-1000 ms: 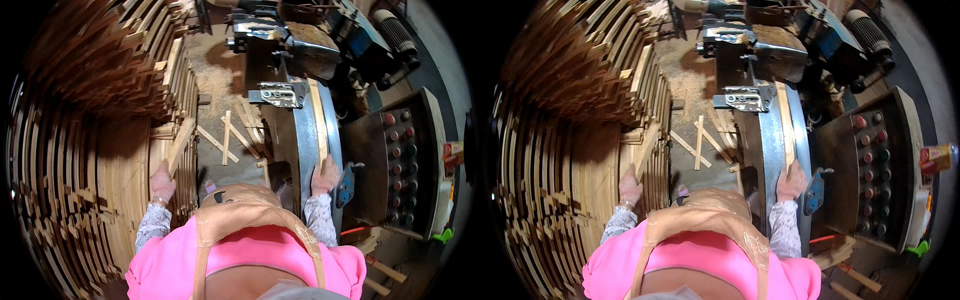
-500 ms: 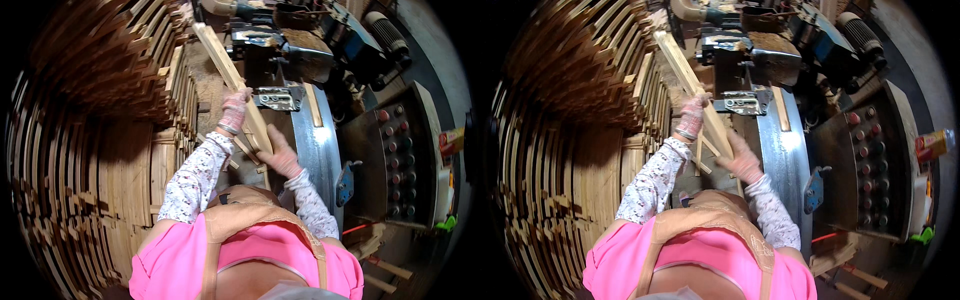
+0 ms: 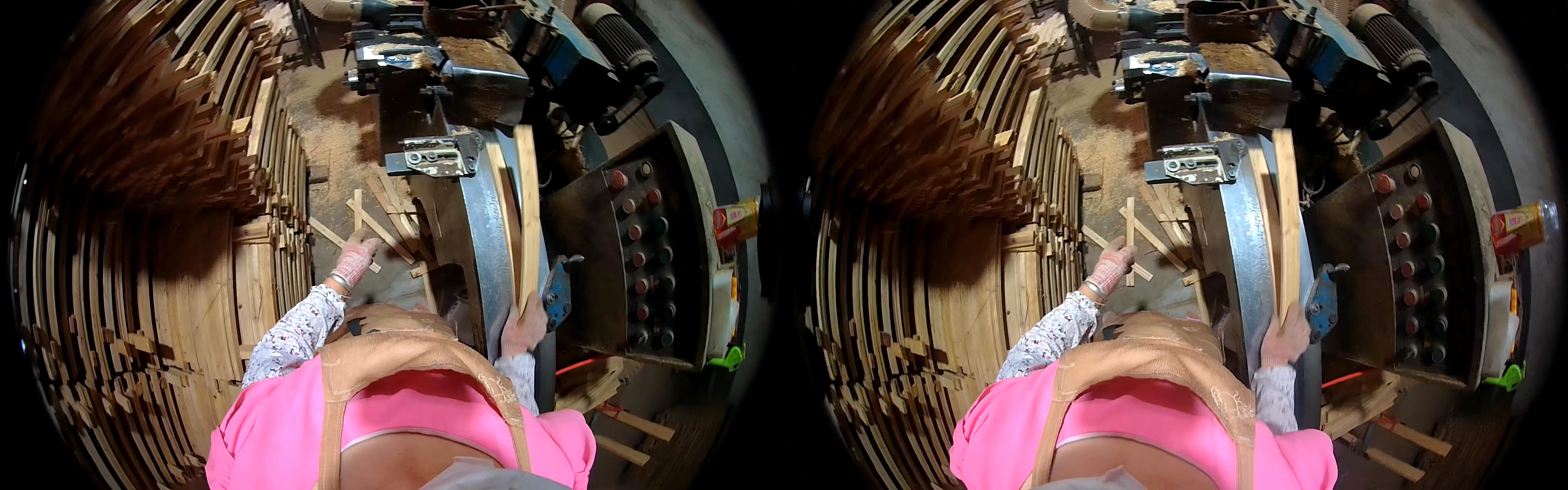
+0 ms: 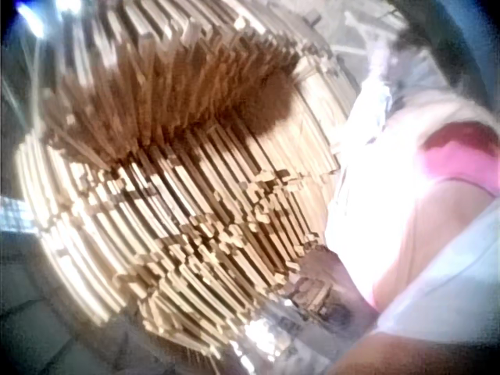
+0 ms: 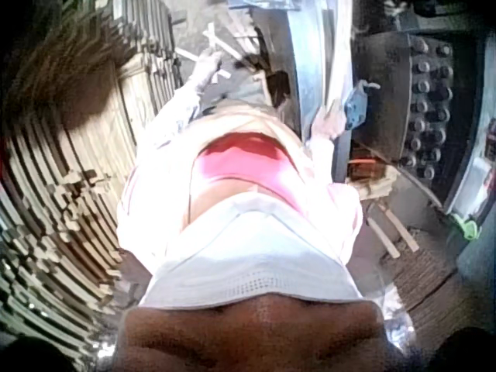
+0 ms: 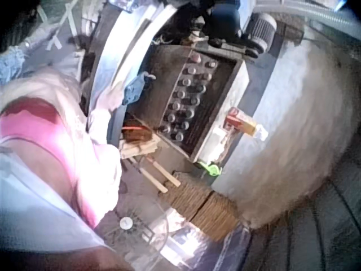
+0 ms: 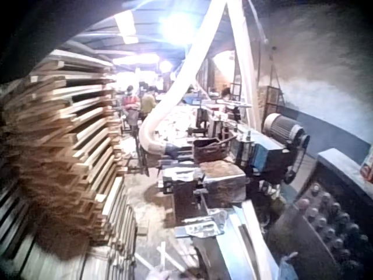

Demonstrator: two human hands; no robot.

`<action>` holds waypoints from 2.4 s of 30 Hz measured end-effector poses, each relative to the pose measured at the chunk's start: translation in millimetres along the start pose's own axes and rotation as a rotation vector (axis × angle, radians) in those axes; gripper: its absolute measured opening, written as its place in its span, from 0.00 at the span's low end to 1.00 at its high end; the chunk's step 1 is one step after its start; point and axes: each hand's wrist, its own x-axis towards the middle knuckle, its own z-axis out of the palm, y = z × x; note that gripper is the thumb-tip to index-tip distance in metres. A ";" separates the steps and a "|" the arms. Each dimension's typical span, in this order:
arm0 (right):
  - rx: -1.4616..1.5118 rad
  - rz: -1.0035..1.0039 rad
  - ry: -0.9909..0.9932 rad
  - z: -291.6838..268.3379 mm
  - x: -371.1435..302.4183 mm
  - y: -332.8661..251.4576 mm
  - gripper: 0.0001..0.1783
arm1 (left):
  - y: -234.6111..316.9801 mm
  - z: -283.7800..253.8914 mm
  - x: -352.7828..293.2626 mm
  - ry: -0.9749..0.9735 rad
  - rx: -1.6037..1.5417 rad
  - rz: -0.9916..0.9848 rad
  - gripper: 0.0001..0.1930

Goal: The person feeds thin wooden strips into a woodworking machine to smooth or shape them. After processing, the person stacks the finished strips onto a large pile of similar wood pieces.

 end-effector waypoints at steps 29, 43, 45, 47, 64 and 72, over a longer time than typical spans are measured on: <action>0.034 -0.210 0.155 37.0 67.2 -22.1 0.31 | -75.2 -225.1 -168.3 0.636 1.100 0.112 0.44; 0.776 -0.299 -0.395 63.1 174.9 -180.7 0.35 | 158.3 -18.7 48.0 0.305 0.672 0.792 0.21; 0.795 -0.530 -0.447 11.3 129.4 -206.9 0.46 | 189.2 46.3 37.8 0.147 -0.295 0.604 0.20; 0.912 -0.159 -0.442 18.0 98.9 -179.2 0.45 | 187.0 85.4 29.0 0.001 -0.321 0.577 0.34; 0.078 -0.147 0.287 76.8 134.5 -45.3 0.32 | -12.8 -40.9 -19.4 0.265 0.409 0.179 0.38; 0.180 -0.007 -0.003 76.4 168.6 -77.2 0.34 | -17.9 -182.0 -12.1 0.855 0.905 0.465 0.39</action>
